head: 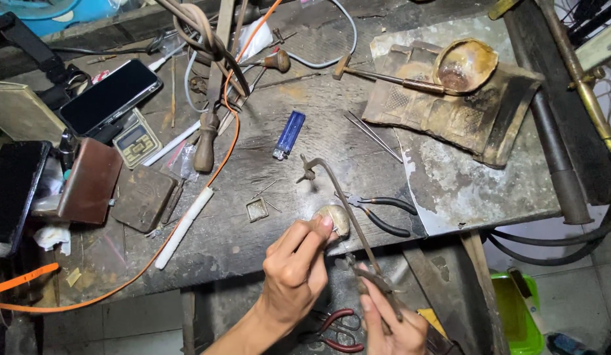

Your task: Sawing a small metal piece using a jeweler's saw on a workbench

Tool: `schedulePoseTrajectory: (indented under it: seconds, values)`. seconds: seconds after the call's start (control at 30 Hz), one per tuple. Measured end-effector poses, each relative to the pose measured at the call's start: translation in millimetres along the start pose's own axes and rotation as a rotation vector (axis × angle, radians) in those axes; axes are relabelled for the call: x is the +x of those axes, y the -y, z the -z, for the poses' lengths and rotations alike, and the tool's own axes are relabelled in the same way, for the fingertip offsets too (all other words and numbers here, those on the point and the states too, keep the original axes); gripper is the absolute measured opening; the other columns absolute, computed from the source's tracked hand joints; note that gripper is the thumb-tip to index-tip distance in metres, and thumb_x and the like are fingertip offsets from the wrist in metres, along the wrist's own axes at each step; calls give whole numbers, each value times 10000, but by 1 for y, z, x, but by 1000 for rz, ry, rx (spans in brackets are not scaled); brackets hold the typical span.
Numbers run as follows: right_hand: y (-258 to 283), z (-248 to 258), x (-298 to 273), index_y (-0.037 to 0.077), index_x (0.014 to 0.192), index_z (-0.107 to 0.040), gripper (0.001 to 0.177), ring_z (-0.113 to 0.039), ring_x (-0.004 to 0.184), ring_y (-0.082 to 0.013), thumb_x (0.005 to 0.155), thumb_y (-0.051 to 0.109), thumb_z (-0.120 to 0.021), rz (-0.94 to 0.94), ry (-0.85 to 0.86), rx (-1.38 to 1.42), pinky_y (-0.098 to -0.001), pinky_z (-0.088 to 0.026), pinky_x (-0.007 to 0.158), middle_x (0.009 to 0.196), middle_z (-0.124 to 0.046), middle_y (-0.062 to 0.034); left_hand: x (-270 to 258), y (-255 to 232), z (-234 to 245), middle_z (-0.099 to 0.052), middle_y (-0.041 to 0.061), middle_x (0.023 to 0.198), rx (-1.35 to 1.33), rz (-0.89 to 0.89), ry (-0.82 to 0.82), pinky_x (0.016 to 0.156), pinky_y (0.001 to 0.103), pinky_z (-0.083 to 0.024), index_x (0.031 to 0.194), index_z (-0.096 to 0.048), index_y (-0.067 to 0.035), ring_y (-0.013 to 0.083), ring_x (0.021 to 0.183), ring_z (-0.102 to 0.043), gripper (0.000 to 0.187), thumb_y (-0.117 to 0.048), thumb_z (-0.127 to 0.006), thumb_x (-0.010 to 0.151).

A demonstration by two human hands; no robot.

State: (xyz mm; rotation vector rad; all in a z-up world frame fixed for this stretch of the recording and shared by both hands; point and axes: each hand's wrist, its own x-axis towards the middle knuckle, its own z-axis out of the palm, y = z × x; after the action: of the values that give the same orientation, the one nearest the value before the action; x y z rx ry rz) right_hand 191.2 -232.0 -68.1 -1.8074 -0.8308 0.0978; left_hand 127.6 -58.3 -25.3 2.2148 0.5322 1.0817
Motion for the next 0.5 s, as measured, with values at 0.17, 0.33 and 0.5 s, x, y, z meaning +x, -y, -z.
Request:
schedulePoseTrajectory:
  seconds: [0.17,0.33,0.5]
  values:
    - [-184,65,-89,203,1566,-486,555,-480,1054,-21,1071,29,-304,1179,628,-1118,-158,-371,954,1555,-395,218,1,-1,3,-611,165,905,-7,3,4,757,340,-601,1223,-614,86,280,793,-701,298,183,-560,946]
    - [-27,0,-25,73,1141,-748,255,-533,398,-6,909,91,-642,-65,62,14,-129,-495,419,1137,-790,-66,0,-2,0,-585,154,868,20,-14,-4,720,349,-574,1185,-630,94,283,754,-657,250,165,-589,949]
    - [-40,16,-34,261,1158,-768,273,-667,519,62,955,242,-585,146,143,-413,-132,-528,657,1108,-777,120,0,1,2,-630,191,924,-1,-15,9,780,350,-620,1201,-624,97,300,828,-720,282,182,-546,944]
